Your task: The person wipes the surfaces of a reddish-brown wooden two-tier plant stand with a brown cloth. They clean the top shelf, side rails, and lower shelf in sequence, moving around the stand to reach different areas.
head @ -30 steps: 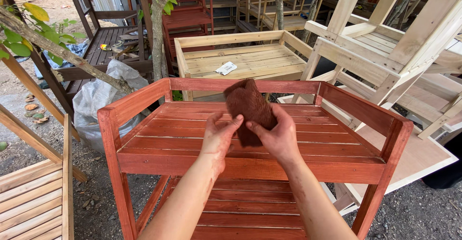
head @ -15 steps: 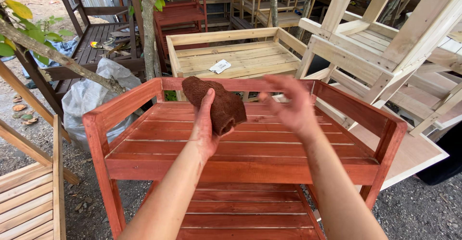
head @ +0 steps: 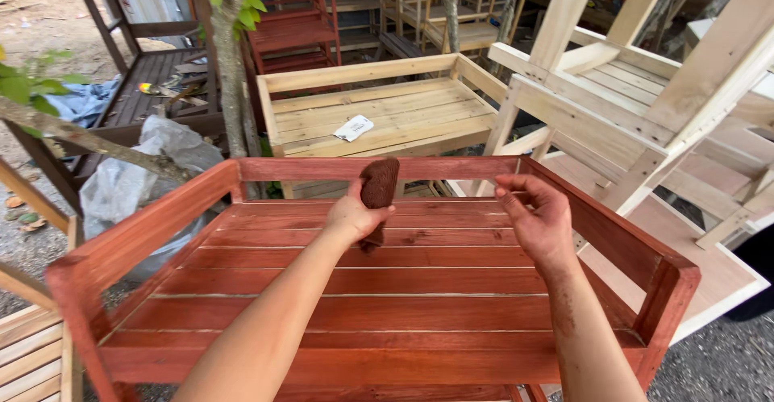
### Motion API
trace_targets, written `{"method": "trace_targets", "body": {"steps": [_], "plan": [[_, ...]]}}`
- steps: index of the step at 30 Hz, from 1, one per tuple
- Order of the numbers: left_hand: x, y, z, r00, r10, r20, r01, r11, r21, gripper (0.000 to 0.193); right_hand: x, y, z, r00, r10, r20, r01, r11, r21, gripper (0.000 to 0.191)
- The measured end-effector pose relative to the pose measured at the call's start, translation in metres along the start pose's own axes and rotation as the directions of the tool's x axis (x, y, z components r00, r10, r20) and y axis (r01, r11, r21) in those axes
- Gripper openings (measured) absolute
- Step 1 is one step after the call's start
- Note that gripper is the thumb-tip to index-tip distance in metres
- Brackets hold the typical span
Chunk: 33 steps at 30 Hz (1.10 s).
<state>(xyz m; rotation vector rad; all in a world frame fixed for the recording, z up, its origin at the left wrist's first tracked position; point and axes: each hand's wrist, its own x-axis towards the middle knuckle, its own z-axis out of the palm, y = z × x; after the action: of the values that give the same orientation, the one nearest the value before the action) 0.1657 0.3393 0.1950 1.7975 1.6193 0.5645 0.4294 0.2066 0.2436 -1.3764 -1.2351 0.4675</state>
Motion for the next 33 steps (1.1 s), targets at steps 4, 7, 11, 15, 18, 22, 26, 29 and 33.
{"method": "trace_targets", "body": {"steps": [4,7,11,15,18,22,26,29,33], "plan": [[0.025,0.002,0.061,0.985,0.073,0.155,-0.134,0.893,0.43,0.07,0.003,0.009,-0.027,0.995,-0.045,0.094,0.055,0.993,-0.109,0.024],[0.045,0.016,0.112,0.944,0.249,0.217,-0.324,0.822,0.469,0.061,0.008,0.017,-0.049,0.98,-0.15,0.133,0.176,0.962,-0.21,0.024],[0.05,0.069,0.177,0.916,0.264,0.304,-0.374,0.834,0.405,0.058,0.009,0.024,-0.071,0.979,-0.109,0.171,0.146,0.965,-0.219,0.025],[0.029,0.148,0.223,0.815,0.342,0.468,-0.519,0.79,0.326,0.057,0.007,0.027,-0.08,0.987,-0.065,0.148,0.072,0.997,-0.036,0.026],[0.014,0.177,0.236,0.804,0.321,0.501,-0.541,0.744,0.391,0.049,0.009,0.03,-0.079,0.99,0.117,0.073,-0.12,0.992,0.035,0.026],[0.017,0.141,0.22,0.689,0.573,0.443,-0.709,0.658,0.252,0.048,0.01,0.036,-0.078,0.995,0.078,0.066,-0.08,0.996,0.041,0.024],[0.027,0.07,0.168,0.683,0.549,0.482,-0.693,0.695,0.192,0.054,0.011,0.04,-0.081,0.996,0.071,0.057,-0.063,0.99,-0.13,0.023],[0.031,0.013,0.107,0.781,0.478,0.401,-0.597,0.76,0.258,0.053,0.014,0.041,-0.08,0.995,-0.019,0.1,0.032,0.992,-0.124,0.023],[0.037,-0.016,0.074,0.902,0.297,0.312,-0.412,0.809,0.42,0.053,0.014,0.036,-0.076,0.996,0.037,0.084,-0.027,0.993,-0.113,0.024]]}}
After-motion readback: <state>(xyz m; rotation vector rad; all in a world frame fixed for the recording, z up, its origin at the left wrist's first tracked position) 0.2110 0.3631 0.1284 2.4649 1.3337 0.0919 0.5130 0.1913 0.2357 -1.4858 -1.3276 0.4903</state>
